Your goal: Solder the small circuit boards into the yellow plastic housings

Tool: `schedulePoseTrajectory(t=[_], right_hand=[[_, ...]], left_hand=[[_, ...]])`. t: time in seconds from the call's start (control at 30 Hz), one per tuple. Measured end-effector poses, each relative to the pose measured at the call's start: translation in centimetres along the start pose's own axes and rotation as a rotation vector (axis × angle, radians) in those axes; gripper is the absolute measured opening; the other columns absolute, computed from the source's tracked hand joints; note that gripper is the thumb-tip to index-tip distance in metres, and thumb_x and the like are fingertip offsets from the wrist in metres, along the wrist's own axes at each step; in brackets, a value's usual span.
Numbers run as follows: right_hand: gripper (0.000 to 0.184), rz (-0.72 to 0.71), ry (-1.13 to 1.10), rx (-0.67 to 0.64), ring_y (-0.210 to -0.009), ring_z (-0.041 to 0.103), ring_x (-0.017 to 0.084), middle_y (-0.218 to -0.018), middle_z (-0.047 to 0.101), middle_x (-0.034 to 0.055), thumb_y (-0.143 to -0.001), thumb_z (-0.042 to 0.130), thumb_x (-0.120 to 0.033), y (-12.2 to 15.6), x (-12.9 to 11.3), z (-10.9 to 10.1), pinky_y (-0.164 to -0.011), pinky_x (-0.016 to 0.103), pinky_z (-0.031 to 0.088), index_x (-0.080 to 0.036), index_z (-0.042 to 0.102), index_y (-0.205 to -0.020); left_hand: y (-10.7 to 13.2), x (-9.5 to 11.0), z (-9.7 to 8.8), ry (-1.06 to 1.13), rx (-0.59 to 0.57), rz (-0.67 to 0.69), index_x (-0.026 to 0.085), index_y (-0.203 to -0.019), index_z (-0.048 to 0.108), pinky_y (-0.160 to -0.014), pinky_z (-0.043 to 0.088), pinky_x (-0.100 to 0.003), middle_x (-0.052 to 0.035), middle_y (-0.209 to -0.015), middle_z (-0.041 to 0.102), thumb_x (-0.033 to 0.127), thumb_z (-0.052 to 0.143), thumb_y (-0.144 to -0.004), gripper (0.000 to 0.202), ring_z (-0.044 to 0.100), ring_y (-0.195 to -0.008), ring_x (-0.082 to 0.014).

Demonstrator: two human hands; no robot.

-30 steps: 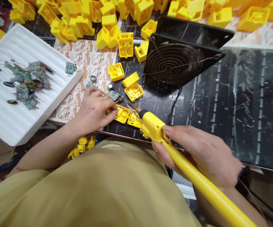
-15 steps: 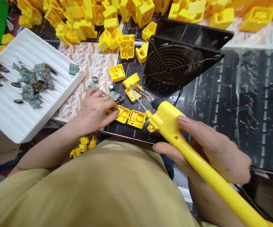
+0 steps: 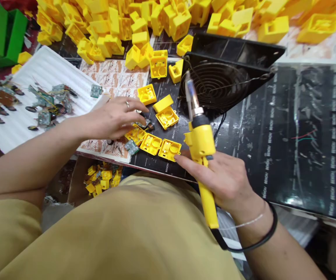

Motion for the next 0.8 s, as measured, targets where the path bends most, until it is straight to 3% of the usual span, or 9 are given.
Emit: schedulePoseTrajectory(t=[0.13,0.27,0.33,0.47,0.53,0.6,0.67,0.8], right_hand=[[0.034,-0.053,0.021,-0.018,-0.084,0.071,0.017,-0.094,0.074,0.0022,-0.091,0.072,-0.016,0.0,0.0,1.2,-0.079,0.028,0.057,-0.022,0.062,-0.123],[0.036,-0.024,-0.074,-0.032,-0.102,0.071,0.023,-0.103,0.073,0.0047,-0.089,0.076,-0.027,-0.3,0.2,2.7,-0.095,0.04,0.059,-0.022,0.059,-0.12],[0.036,-0.011,-0.103,-0.05,-0.102,0.071,0.023,-0.103,0.072,0.0037,-0.09,0.075,-0.026,-0.5,0.3,3.4,-0.092,0.04,0.061,-0.023,0.057,-0.121],[0.041,0.036,-0.083,-0.023,-0.104,0.071,0.023,-0.105,0.072,0.0062,-0.088,0.074,-0.017,-0.7,0.3,3.7,-0.082,0.035,0.062,-0.022,0.055,-0.123],[0.043,0.045,-0.067,0.006,-0.105,0.071,0.023,-0.107,0.072,0.0081,-0.086,0.075,-0.014,-1.1,0.0,3.9,-0.083,0.034,0.062,-0.021,0.054,-0.124],[0.042,0.033,-0.065,0.007,-0.101,0.072,0.022,-0.105,0.073,0.0065,-0.088,0.074,-0.015,-1.7,-0.5,4.4,-0.084,0.034,0.062,-0.022,0.054,-0.125],[0.038,0.007,-0.075,-0.005,-0.097,0.072,0.02,-0.101,0.073,0.0039,-0.092,0.071,-0.018,-2.5,-1.1,4.8,-0.087,0.034,0.061,-0.023,0.054,-0.125],[0.043,0.01,-0.06,0.045,-0.088,0.073,0.017,-0.107,0.075,0.0081,-0.086,0.078,-0.021,-3.7,-1.4,3.4,-0.085,0.028,0.059,-0.019,0.057,-0.124]], left_hand=[[-0.4,1.1,0.7,-0.019,-0.012,0.093,0.019,-0.1,0.071,-0.11,0.044,-0.045,-0.0086,-0.132,0.067,0.022,0.054,-0.095,0.019,0.057,-0.13,-0.027],[-0.2,0.7,0.9,0.109,0.108,0.119,0.018,-0.089,0.069,-0.109,0.047,-0.048,-0.0073,-0.121,0.073,0.027,0.053,-0.097,0.02,0.062,-0.125,-0.0257],[-0.1,-0.6,0.5,0.275,0.223,0.021,0.019,-0.089,0.067,-0.103,0.053,-0.046,-0.0052,-0.114,0.075,0.025,0.054,-0.096,0.016,0.067,-0.117,-0.0228],[0.9,-4.2,-1.0,0.598,0.442,-0.341,0.02,-0.103,0.064,-0.082,0.06,-0.042,-0.0041,-0.104,0.075,0.031,0.044,-0.102,0.023,0.074,-0.101,-0.0196],[1.6,-4.7,-1.9,0.764,0.5,-0.426,0.019,-0.107,0.063,-0.074,0.059,-0.037,-0.0043,-0.101,0.075,0.032,0.041,-0.103,0.026,0.074,-0.095,-0.0181],[1.9,-4.0,-2.4,0.905,0.48,-0.403,0.017,-0.104,0.063,-0.064,0.056,-0.03,-0.0045,-0.094,0.075,0.031,0.048,-0.1,0.021,0.072,-0.081,-0.0147],[1.9,-2.2,-2.2,0.873,0.373,-0.314,0.017,-0.094,0.065,-0.06,0.053,-0.027,-0.0036,-0.085,0.075,0.027,0.057,-0.093,0.013,0.068,-0.071,-0.0127],[2.0,2.0,0.1,0.394,0.198,-0.195,0.017,-0.086,0.07,-0.068,0.052,-0.03,-0.0037,-0.083,0.075,0.018,0.057,-0.09,0.013,0.07,-0.077,-0.0171]])
Point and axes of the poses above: each hand's wrist, its own y-axis away from the middle knuckle, its own z-axis out of the palm, x = y × z, the point moved 7 cm from there along -y, towards the middle knuckle
